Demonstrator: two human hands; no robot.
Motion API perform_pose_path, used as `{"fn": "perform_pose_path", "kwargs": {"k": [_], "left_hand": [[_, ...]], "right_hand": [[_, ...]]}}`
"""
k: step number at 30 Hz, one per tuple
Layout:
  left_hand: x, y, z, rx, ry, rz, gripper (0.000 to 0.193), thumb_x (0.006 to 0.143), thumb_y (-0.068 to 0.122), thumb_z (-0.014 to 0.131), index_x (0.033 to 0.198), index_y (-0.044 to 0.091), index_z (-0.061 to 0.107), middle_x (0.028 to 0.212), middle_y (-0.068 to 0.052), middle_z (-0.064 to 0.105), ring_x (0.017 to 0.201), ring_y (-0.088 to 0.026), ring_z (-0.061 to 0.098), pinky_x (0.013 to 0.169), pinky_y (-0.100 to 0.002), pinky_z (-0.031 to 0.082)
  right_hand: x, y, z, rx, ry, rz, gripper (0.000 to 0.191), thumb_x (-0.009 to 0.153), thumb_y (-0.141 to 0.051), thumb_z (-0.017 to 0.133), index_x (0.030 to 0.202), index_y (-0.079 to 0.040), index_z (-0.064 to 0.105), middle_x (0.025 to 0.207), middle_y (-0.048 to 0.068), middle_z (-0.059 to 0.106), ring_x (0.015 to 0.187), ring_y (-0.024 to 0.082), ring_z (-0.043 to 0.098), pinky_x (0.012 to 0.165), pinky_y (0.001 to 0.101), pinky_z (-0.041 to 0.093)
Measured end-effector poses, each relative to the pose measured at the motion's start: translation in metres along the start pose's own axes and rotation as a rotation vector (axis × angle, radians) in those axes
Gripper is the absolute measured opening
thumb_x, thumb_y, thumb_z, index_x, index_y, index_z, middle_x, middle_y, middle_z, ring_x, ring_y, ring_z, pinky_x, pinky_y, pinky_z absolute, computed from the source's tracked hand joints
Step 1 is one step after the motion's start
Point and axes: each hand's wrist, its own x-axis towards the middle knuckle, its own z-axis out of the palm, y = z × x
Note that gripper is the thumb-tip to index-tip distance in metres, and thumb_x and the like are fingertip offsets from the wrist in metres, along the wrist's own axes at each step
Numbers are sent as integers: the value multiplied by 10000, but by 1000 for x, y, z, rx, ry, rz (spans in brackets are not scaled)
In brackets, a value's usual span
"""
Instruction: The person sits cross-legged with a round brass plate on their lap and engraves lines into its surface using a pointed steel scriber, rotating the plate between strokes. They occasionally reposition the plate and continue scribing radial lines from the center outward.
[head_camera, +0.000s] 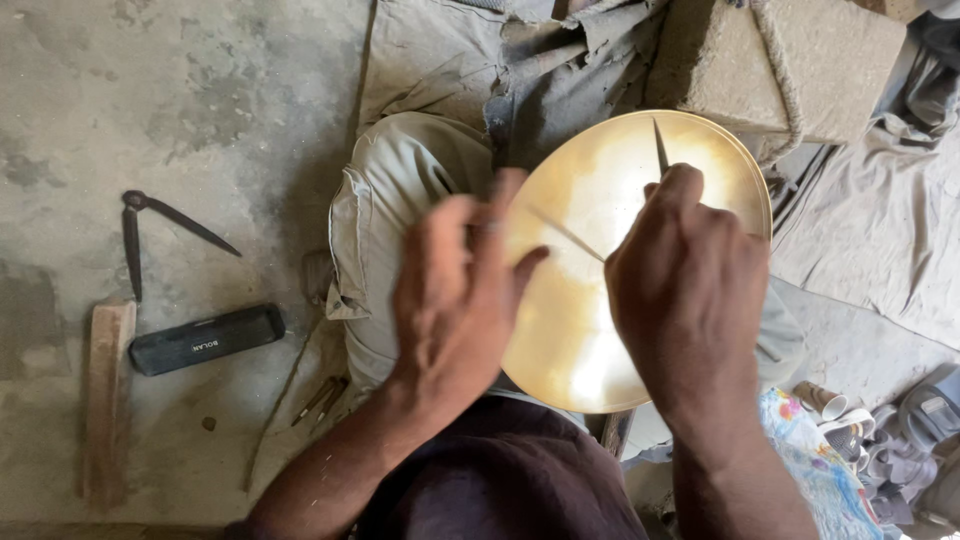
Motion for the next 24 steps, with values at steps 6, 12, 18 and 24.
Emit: {"fn": "perform_pose_path", "kwargs": {"k": [6, 12, 18, 24], "left_hand": [[-15, -13, 13, -228, -245, -209, 288, 1045, 63, 633, 1287, -93, 616, 963, -199, 710, 771, -254, 728, 628, -337, 601], [-8, -14, 11, -243, -265, -204, 269, 1029, 47, 636, 1255, -100, 631, 961, -212, 725, 793, -271, 744, 650, -348, 616], [-5, -17, 12, -249, -290, -172, 275, 1036, 45, 625, 1270, -99, 617, 990, -217, 721, 835, -280, 749, 676, -353, 617], [9, -19, 9, -273, -298, -140, 262, 1052, 43, 606, 1277, -90, 609, 1015, -221, 721, 859, -290, 752, 677, -358, 619]], "right_hand": [[0, -14, -7, 86, 6, -65, 289, 1087, 10, 565, 1313, 182, 508, 636, -3, 391, 513, 107, 318, 432, 319, 253], [6, -22, -16, 317, -278, 161, 192, 1088, -36, 541, 1178, 133, 550, 521, 53, 511, 332, 140, 403, 304, 343, 286], [8, -24, -22, 182, -260, 12, 317, 986, 15, 540, 1243, 200, 514, 541, 84, 550, 334, 158, 463, 283, 337, 350], [9, -23, -26, 253, -258, 13, 229, 1021, -5, 538, 1181, 160, 532, 551, 88, 554, 352, 172, 490, 298, 352, 372]]}}
